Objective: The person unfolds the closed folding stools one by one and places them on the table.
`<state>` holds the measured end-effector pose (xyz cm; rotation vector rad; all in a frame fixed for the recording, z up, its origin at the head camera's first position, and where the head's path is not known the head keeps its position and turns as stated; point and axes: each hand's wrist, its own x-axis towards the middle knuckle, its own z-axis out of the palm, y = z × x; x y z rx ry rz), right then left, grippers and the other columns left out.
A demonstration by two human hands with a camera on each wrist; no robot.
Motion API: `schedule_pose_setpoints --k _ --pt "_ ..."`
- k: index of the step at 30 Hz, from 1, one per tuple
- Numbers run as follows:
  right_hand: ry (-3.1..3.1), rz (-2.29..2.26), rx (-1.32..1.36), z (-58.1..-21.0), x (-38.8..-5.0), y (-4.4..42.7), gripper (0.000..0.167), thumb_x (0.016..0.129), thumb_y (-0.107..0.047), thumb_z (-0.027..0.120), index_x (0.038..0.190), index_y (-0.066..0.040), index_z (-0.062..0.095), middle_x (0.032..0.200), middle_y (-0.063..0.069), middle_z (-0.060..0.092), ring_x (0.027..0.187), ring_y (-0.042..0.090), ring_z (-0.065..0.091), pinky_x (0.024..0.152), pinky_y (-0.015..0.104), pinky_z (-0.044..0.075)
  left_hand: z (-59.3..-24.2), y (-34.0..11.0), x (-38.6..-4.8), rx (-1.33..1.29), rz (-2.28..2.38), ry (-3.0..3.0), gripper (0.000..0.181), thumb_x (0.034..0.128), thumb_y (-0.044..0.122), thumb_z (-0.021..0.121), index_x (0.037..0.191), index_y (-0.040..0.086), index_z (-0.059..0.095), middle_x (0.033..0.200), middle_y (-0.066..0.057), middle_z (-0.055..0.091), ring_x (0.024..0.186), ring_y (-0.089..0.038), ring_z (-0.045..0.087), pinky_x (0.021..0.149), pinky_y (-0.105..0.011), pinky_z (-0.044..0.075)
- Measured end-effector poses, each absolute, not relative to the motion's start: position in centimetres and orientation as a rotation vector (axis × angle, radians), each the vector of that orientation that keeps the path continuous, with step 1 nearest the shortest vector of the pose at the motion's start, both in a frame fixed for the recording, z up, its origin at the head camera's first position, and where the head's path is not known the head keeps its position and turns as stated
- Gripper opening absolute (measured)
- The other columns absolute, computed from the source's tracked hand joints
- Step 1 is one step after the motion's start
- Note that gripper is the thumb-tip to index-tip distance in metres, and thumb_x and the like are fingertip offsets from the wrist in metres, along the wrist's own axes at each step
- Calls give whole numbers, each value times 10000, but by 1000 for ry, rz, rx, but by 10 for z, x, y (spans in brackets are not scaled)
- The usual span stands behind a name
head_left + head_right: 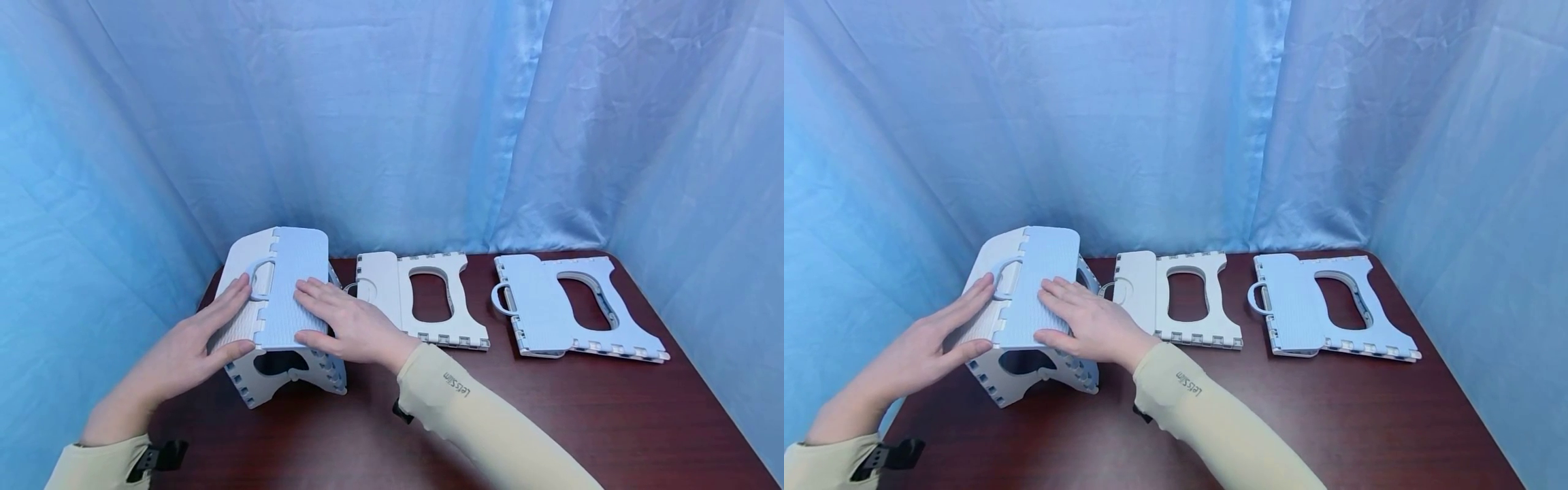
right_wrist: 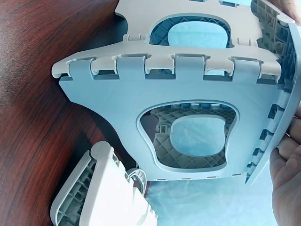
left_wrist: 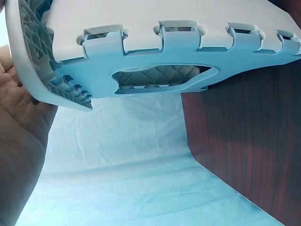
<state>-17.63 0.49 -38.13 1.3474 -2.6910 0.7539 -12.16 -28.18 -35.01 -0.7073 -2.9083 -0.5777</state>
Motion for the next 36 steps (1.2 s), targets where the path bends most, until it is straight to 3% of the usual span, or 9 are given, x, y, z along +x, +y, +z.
schedule_pose_setpoints --k 11,36 --pt "-2673 713 1363 -381 -176 3 657 1044 -452 553 1580 -113 383 1657 34 328 1551 171 236 1251 269 164 -351 -284 -121 -691 -601 -2974 814 966 407 695 1630 211 269 1697 -17 225 1526 -373 271 1074 -638 382" --pt "-2627 526 1401 -372 -182 -2 674 1035 -483 553 1569 -98 405 1642 54 360 1540 200 274 1255 292 174 -346 -285 -127 -669 -556 -2995 817 969 440 679 1630 188 271 1695 -54 232 1518 -380 284 1066 -656 389"
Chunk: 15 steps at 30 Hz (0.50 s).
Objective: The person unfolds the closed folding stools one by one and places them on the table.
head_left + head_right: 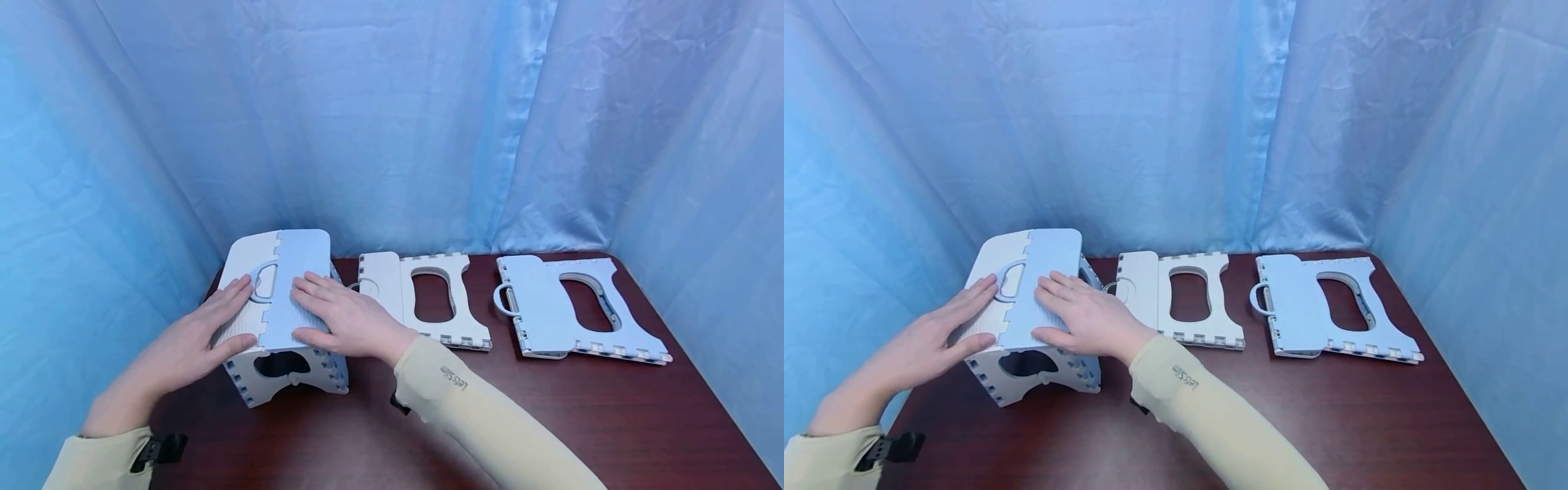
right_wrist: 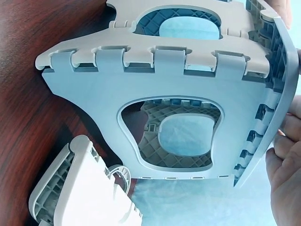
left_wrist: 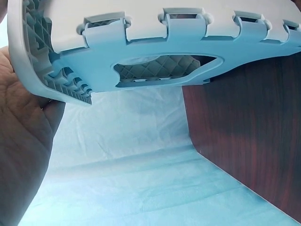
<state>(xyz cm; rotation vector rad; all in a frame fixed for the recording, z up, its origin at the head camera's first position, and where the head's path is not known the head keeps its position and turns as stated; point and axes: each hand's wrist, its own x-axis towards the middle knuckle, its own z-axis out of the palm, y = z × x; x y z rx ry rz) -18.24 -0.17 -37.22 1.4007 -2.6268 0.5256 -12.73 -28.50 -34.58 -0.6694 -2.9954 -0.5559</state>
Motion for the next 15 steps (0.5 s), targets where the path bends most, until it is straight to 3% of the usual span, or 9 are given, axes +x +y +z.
schedule_pose_setpoints --k 15 --pt "-2733 538 1383 -366 -178 -6 648 1055 -474 506 1570 -95 401 1648 47 347 1544 189 262 1259 283 143 -340 -278 -129 -579 -583 -3059 695 1035 458 563 1598 115 343 1666 -124 289 1498 -458 277 1105 -708 307"
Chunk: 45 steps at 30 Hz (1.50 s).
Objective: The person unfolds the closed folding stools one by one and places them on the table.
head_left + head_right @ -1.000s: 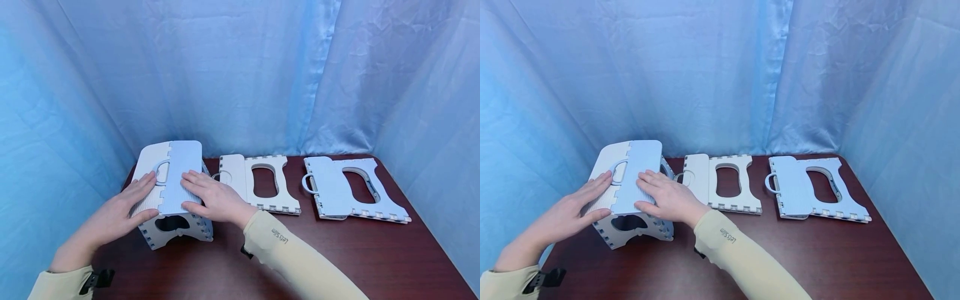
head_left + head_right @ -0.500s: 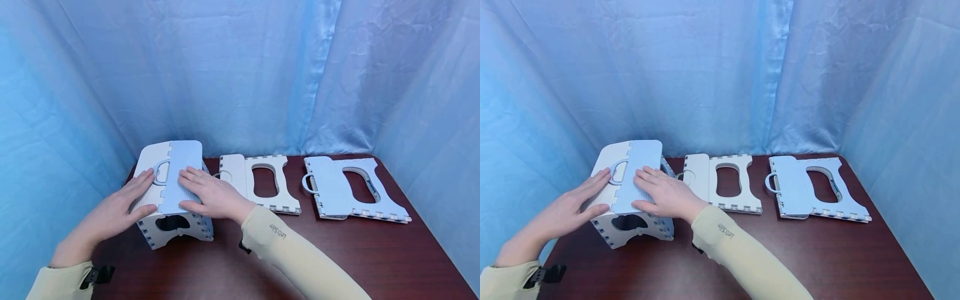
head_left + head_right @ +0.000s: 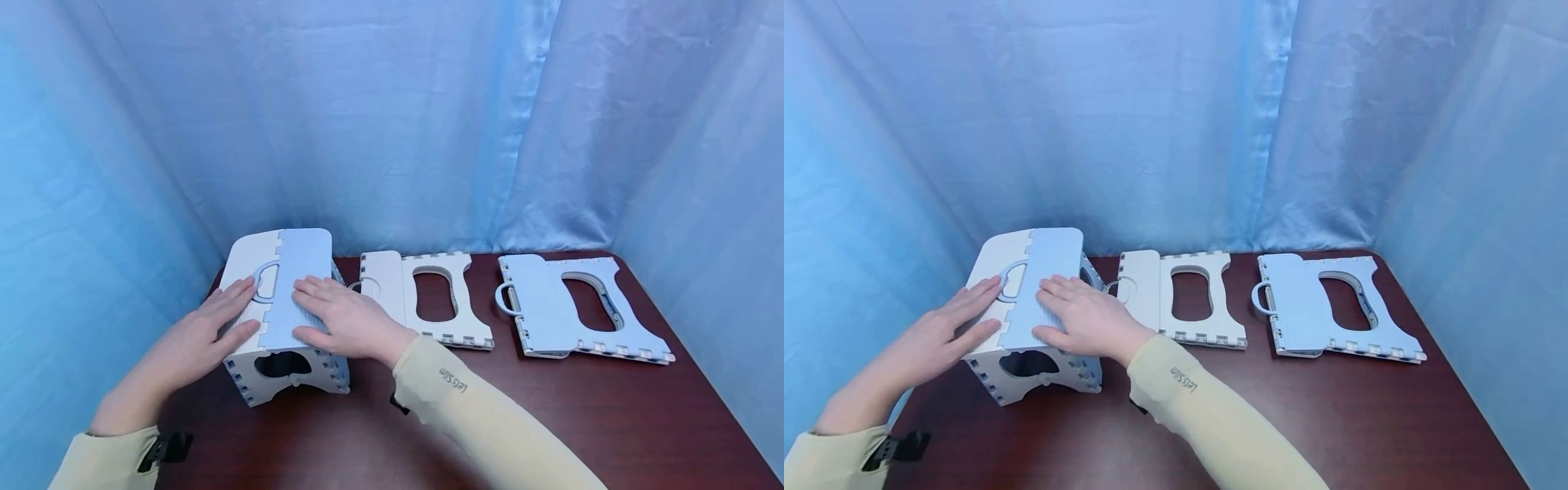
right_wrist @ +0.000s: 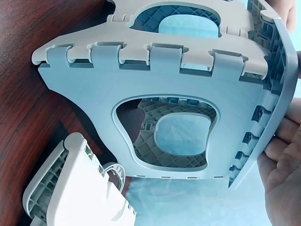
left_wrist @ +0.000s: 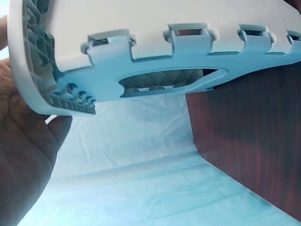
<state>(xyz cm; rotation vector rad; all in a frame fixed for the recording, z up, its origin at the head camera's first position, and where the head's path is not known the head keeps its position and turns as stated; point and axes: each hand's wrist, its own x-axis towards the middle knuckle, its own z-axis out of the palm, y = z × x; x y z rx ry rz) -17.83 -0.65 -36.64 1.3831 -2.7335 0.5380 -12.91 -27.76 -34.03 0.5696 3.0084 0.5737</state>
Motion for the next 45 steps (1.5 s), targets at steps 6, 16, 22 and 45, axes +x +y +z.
schedule_pose_setpoints --k 6,16,22,45 --pt "-2749 543 1372 -369 -177 -6 644 1064 -468 489 1579 -96 381 1655 43 331 1550 183 243 1260 286 135 -336 -270 -133 566 489 3020 679 1048 478 528 1560 50 402 1637 -165 338 1472 -474 322 1123 -681 316" --pt "-2738 432 1360 -370 -170 -11 682 1063 -511 464 1591 -96 350 1663 48 303 1552 177 226 1254 281 135 -337 -261 -127 439 456 3017 770 1038 526 511 1571 -3 340 1644 -224 287 1471 -501 298 1122 -703 302" --pt "-2718 442 1392 -369 -164 -12 683 1052 -518 492 1587 -111 368 1659 38 315 1545 169 250 1247 267 158 -340 -267 -122 455 567 3006 743 1046 447 545 1591 7 296 1660 -214 253 1506 -469 243 1198 -638 224" --pt "-2765 538 1445 -356 -198 4 610 1085 -378 498 1597 -91 332 1672 76 287 1564 214 201 1264 298 127 -339 -297 -115 721 652 3037 618 1059 297 566 1598 98 338 1662 -116 303 1544 -332 237 1181 -88 26"
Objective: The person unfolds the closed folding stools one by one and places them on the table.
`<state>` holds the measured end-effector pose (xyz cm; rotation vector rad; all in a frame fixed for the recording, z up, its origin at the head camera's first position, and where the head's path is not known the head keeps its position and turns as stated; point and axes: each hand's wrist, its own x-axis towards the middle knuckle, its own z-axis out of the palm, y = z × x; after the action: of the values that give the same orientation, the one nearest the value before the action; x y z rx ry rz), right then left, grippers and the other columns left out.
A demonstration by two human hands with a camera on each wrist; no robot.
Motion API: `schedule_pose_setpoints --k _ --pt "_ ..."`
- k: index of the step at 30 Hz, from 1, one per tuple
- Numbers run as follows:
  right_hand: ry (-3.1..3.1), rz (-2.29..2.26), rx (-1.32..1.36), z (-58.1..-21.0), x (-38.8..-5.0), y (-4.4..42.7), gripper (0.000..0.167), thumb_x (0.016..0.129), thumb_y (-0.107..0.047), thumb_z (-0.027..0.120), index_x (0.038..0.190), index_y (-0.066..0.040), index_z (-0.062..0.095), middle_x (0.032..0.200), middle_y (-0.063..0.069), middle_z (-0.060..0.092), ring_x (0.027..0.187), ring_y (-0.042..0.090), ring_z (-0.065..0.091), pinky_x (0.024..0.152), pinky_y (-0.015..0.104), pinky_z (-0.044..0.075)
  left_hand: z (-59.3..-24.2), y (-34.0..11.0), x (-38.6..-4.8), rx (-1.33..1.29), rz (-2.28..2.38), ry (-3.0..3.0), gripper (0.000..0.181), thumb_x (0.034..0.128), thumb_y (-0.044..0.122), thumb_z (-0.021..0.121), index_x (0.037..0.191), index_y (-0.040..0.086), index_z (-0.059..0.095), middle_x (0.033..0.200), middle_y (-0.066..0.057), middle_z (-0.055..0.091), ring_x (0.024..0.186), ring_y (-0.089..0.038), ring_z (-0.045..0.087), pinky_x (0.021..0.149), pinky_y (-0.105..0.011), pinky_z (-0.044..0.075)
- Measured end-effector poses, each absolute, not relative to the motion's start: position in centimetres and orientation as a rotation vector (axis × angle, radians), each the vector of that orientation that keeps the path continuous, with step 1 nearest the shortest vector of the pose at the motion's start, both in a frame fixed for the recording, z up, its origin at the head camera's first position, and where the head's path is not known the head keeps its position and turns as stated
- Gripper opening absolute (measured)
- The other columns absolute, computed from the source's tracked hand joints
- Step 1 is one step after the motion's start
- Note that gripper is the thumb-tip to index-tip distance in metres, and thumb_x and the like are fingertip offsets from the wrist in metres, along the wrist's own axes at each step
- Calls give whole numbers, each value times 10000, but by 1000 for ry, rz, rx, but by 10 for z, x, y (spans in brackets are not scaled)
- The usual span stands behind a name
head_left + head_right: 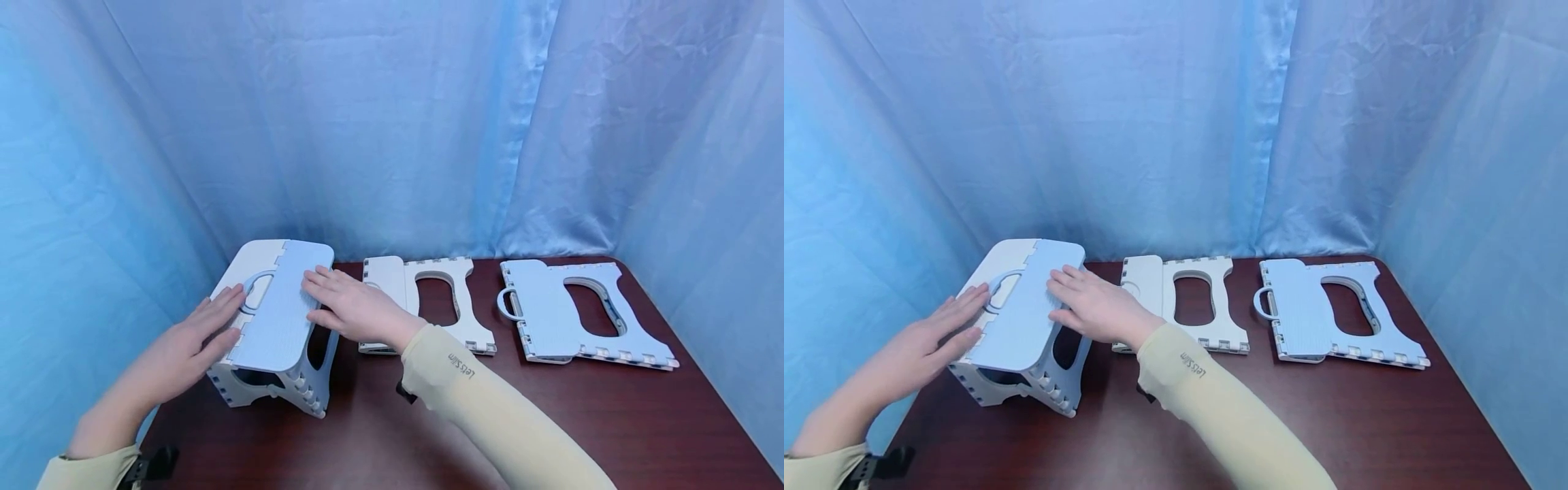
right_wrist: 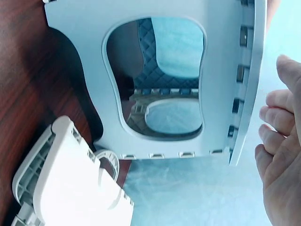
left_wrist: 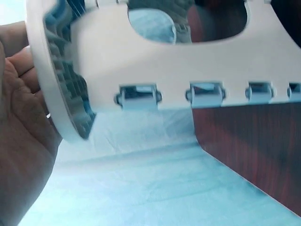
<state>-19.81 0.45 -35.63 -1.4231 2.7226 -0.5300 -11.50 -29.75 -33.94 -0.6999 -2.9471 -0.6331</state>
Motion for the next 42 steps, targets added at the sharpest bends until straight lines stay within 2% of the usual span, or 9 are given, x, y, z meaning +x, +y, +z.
schedule_pose_setpoints --k 1,4,6,8,13,20,27,34,42 --pt "2721 -541 -1412 -356 -200 5 610 1085 -373 498 1597 -88 331 1673 80 283 1564 219 200 1266 305 127 -338 -295 -112 -687 -624 -2942 625 1052 308 580 1596 106 349 1660 -101 313 1538 -333 254 1191 -104 60" --pt "2725 -548 -1391 -357 -206 7 595 1091 -347 494 1596 -81 328 1675 89 275 1564 231 197 1269 323 127 -335 -286 -104 -639 -592 -2956 671 1023 368 623 1595 133 363 1661 -73 317 1520 -353 293 1238 -370 257" --pt "2738 -524 -1385 -358 -210 8 568 1098 -291 485 1600 -81 320 1677 91 266 1566 245 189 1270 341 133 -333 -278 -99 -613 -551 -2978 710 999 420 647 1590 135 376 1657 -78 326 1502 -371 326 1167 -541 347" --pt "2763 -483 -1377 -359 -213 8 548 1096 -210 473 1605 -87 310 1682 85 256 1567 250 182 1269 354 145 -331 -270 -94 -607 -503 -2985 735 980 457 662 1578 123 398 1647 -87 346 1484 -383 356 1081 -639 386" --pt "2812 -395 -1360 -362 -219 10 586 1065 -67 440 1622 -109 264 1699 60 209 1574 242 150 1269 375 153 -335 -249 -84 -644 -372 -2896 755 926 481 723 1516 70 493 1585 -115 447 1417 -381 462 1070 -595 433" --pt "2824 -347 -1361 -370 -225 12 643 1040 -64 487 1631 -131 243 1703 43 199 1575 223 145 1269 383 158 -343 -233 -77 -670 -304 -2848 727 872 398 801 1450 27 564 1526 -136 516 1416 -345 476 1120 -566 402" --pt "2834 -306 -1365 -374 -225 12 648 1042 -74 484 1635 -142 230 1707 31 183 1576 216 138 1271 375 150 -343 -230 -77 -642 -264 -2859 708 853 399 817 1405 9 605 1487 -169 547 1390 -351 505 1134 -555 393" --pt "2848 -293 -1419 -373 -222 12 626 1041 -83 497 1622 -117 267 1693 63 228 1570 252 169 1269 391 160 -341 -225 -78 -593 -223 -2761 718 758 447 879 1283 -8 697 1345 -194 652 1252 -371 621 1017 -547 504" --pt "2830 -306 -1448 -371 -219 12 637 1029 -88 541 1615 -122 293 1685 63 250 1563 273 195 1267 421 174 -339 -231 -73 -576 -217 -2752 595 779 313 866 1271 17 710 1355 -178 654 1264 -363 615 898 -566 560"
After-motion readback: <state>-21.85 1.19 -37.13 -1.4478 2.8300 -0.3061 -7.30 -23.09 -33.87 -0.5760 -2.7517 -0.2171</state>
